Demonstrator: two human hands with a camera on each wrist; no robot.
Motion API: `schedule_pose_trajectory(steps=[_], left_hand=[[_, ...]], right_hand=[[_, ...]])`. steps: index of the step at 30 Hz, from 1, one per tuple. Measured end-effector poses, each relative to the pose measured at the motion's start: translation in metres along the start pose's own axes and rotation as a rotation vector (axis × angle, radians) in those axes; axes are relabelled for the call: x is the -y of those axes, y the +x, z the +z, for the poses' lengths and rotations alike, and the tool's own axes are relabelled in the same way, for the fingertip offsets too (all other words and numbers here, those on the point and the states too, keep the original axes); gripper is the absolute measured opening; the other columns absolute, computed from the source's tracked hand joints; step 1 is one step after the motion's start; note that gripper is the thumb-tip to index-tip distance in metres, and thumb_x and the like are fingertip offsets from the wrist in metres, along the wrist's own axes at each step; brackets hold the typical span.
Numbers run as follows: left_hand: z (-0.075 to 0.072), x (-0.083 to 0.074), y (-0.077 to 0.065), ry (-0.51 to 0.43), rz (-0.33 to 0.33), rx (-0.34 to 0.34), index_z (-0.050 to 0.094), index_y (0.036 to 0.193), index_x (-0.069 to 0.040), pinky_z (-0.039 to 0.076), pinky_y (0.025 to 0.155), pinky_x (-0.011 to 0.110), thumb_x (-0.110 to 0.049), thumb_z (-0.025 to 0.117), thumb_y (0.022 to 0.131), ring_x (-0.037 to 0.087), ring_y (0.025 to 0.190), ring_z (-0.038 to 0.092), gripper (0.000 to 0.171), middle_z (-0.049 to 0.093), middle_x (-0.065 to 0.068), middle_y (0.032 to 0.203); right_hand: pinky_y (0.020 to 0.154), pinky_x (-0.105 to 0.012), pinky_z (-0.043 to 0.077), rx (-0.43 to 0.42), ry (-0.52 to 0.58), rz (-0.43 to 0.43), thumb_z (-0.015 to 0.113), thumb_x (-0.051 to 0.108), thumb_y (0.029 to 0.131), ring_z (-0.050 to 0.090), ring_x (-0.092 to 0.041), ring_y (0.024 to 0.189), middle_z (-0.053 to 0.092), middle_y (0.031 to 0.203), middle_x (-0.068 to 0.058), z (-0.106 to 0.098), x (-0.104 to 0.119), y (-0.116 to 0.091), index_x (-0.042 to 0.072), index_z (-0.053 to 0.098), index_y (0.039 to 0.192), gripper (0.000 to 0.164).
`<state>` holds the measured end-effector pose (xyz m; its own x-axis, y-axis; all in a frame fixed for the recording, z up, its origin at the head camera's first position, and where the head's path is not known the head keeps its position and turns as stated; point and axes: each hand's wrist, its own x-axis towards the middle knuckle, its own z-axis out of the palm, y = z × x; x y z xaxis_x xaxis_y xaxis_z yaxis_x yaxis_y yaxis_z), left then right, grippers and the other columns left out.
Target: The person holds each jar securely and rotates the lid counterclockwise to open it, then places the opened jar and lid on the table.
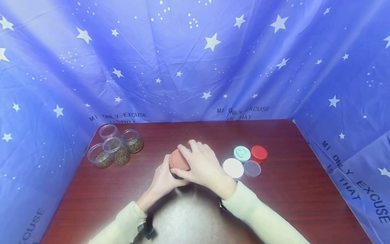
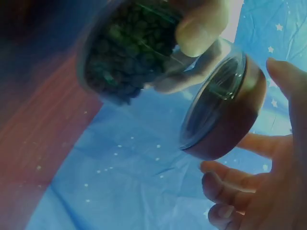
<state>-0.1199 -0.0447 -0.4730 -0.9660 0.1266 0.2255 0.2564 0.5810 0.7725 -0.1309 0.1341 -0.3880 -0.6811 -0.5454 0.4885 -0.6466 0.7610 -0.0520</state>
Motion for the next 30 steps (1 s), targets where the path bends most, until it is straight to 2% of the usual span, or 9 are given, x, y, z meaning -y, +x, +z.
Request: schedule_pose_trajectory(steps=[5, 9, 13, 19, 20, 23, 26, 27, 30], left_hand=[[0.001, 0.0, -0.002, 0.016, 0.035, -0.029, 0.052, 0.129, -0.011, 0.055, 0.081, 0.047, -0.04, 0.095, 0.063, 0.024, 0.096, 0.069, 0.084, 0.068, 0.002, 0.112], [0.004, 0.0, -0.003, 0.02, 0.057, -0.05, 0.051, 0.128, -0.01, 0.056, 0.079, 0.047, -0.038, 0.095, 0.064, 0.024, 0.095, 0.07, 0.083, 0.069, 0.003, 0.112], [0.005, -0.001, -0.005, 0.016, 0.048, -0.067, 0.051, 0.128, -0.01, 0.056, 0.08, 0.05, -0.036, 0.095, 0.063, 0.026, 0.096, 0.069, 0.083, 0.067, 0.004, 0.114], [0.005, -0.003, -0.006, 0.007, 0.021, -0.074, 0.052, 0.129, -0.01, 0.055, 0.082, 0.051, -0.036, 0.096, 0.061, 0.025, 0.098, 0.068, 0.085, 0.065, 0.004, 0.115], [0.005, -0.003, -0.005, 0.01, 0.021, -0.072, 0.053, 0.129, -0.01, 0.054, 0.082, 0.051, -0.036, 0.096, 0.061, 0.026, 0.1, 0.067, 0.085, 0.065, 0.005, 0.115], [0.004, -0.003, -0.004, 0.017, 0.009, -0.051, 0.053, 0.133, -0.009, 0.052, 0.088, 0.058, -0.038, 0.096, 0.06, 0.035, 0.122, 0.061, 0.089, 0.064, 0.009, 0.121], [0.003, -0.001, -0.003, 0.02, 0.004, -0.019, 0.051, 0.137, -0.008, 0.046, 0.099, 0.068, -0.039, 0.096, 0.06, 0.048, 0.14, 0.045, 0.094, 0.065, 0.012, 0.126], [0.002, -0.001, -0.002, 0.013, 0.003, -0.011, 0.051, 0.137, -0.008, 0.043, 0.102, 0.07, -0.039, 0.097, 0.06, 0.052, 0.143, 0.04, 0.095, 0.065, 0.013, 0.127], [0.002, 0.001, -0.001, -0.006, 0.002, 0.007, 0.049, 0.136, -0.008, 0.039, 0.107, 0.072, -0.039, 0.097, 0.06, 0.055, 0.144, 0.037, 0.095, 0.066, 0.012, 0.125]], right_hand=[[0.055, -0.04, 0.052, 0.068, -0.072, 0.026, 0.072, 0.071, 0.081, 0.06, -0.027, 0.066, 0.059, 0.096, -0.011, -0.001, 0.01, 0.009, 0.012, 0.068, 0.126, 0.074], [0.043, -0.038, 0.045, 0.093, -0.093, 0.053, 0.071, 0.075, 0.079, 0.057, -0.024, 0.053, 0.055, 0.086, -0.009, 0.001, 0.014, 0.012, 0.012, 0.068, 0.115, 0.072], [0.041, -0.038, 0.043, 0.099, -0.087, 0.054, 0.072, 0.071, 0.079, 0.054, -0.024, 0.049, 0.054, 0.083, -0.008, 0.004, 0.015, 0.013, 0.012, 0.067, 0.111, 0.067], [0.045, -0.04, 0.049, 0.1, -0.02, 0.058, 0.074, 0.059, 0.079, 0.057, -0.024, 0.054, 0.057, 0.09, -0.011, 0.009, 0.014, 0.012, 0.01, 0.067, 0.119, 0.064], [0.046, -0.041, 0.049, 0.099, -0.012, 0.059, 0.075, 0.058, 0.078, 0.058, -0.024, 0.055, 0.057, 0.091, -0.011, 0.009, 0.013, 0.012, 0.01, 0.068, 0.12, 0.064], [0.048, -0.041, 0.051, 0.104, 0.011, 0.059, 0.077, 0.058, 0.076, 0.06, -0.024, 0.06, 0.057, 0.094, -0.011, 0.009, 0.012, 0.012, 0.013, 0.069, 0.123, 0.066], [0.05, -0.039, 0.051, 0.134, 0.035, 0.053, 0.078, 0.057, 0.076, 0.06, -0.022, 0.066, 0.057, 0.097, -0.009, 0.007, 0.009, 0.012, 0.016, 0.07, 0.126, 0.065], [0.05, -0.038, 0.051, 0.149, 0.048, 0.047, 0.078, 0.056, 0.076, 0.06, -0.022, 0.068, 0.058, 0.099, -0.008, 0.007, 0.008, 0.012, 0.017, 0.07, 0.127, 0.065], [0.054, -0.034, 0.051, 0.203, 0.099, 0.015, 0.078, 0.052, 0.076, 0.059, -0.018, 0.075, 0.059, 0.103, -0.005, 0.004, 0.002, 0.013, 0.02, 0.069, 0.131, 0.065]])
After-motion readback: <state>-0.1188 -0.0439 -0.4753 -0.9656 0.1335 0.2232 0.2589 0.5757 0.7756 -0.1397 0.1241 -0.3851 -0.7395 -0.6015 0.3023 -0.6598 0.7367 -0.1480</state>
